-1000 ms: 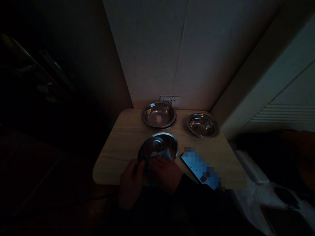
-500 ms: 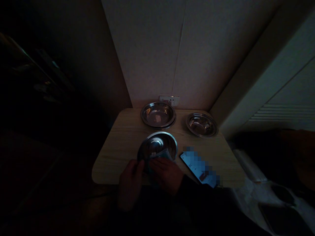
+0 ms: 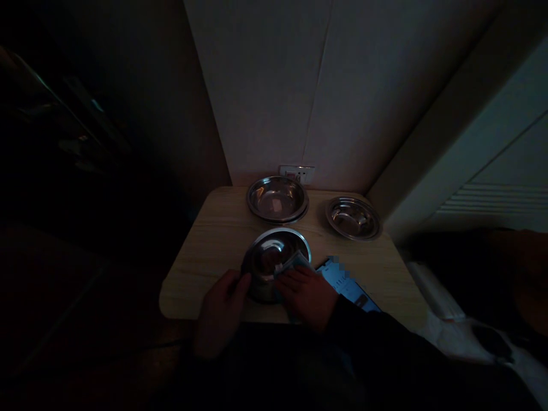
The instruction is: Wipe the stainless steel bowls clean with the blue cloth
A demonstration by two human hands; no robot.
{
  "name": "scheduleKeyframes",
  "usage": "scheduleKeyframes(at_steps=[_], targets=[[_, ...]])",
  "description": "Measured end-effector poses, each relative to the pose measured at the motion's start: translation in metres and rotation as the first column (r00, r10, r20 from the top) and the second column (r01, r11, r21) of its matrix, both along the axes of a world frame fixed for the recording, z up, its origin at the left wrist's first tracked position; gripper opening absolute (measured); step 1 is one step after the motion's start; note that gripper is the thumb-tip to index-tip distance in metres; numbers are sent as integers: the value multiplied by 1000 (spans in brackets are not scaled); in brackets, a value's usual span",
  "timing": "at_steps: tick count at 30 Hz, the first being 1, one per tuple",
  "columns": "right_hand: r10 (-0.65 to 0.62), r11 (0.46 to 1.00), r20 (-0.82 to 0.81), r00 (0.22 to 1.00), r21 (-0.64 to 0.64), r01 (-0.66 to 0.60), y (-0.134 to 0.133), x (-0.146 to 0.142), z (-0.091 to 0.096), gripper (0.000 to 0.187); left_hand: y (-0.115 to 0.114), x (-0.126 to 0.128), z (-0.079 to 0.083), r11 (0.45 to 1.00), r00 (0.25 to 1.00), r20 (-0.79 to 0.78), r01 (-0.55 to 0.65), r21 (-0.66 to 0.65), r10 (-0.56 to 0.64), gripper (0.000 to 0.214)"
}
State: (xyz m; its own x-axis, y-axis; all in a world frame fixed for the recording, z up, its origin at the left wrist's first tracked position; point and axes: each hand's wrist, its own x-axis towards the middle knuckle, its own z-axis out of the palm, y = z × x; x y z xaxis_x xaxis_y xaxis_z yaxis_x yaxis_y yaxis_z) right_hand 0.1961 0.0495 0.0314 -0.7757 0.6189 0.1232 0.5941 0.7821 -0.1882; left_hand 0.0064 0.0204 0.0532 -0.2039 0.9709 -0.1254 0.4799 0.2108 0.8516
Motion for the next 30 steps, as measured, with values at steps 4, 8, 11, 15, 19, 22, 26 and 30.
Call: scheduleKeyframes(at_steps=[4,8,11,15,19,22,26,30], targets=[[43,985,-129,991,-160,-64,-1,-18,6,40,5,-7,4,1000,1000,16,17,-6,-17,32],[60,982,-81,995,-174,-74,0,-14,8,41,8,-13,6,998,997,56,56,-40,-54,32],[65,988,21,998,-143,-61,2,0,11,40,8,-11,5,996,997,53,61,-57,-58,32],[13,993,10,1000,-120,-12,-1,7,8,39,4,-2,-1,999,989,141,-33,-42,39,38],[21,991,-96,995,-130,-33,-7,-8,2,38,-3,2,-7,998,988,140,-66,23,62,44],[15,992,-171,985,-122,-36,-5,-28,1,39,-3,-2,-6,1000,991,135,-11,17,9,43],[-134,990,-156,979,-67,125,10,-46,3,42,-2,-3,-2,1000,987,162,-19,-15,21,46],[-298,954,-74,952,-60,294,21,-44,5,45,-4,1,-4,995,973,215,-62,-79,78,50]])
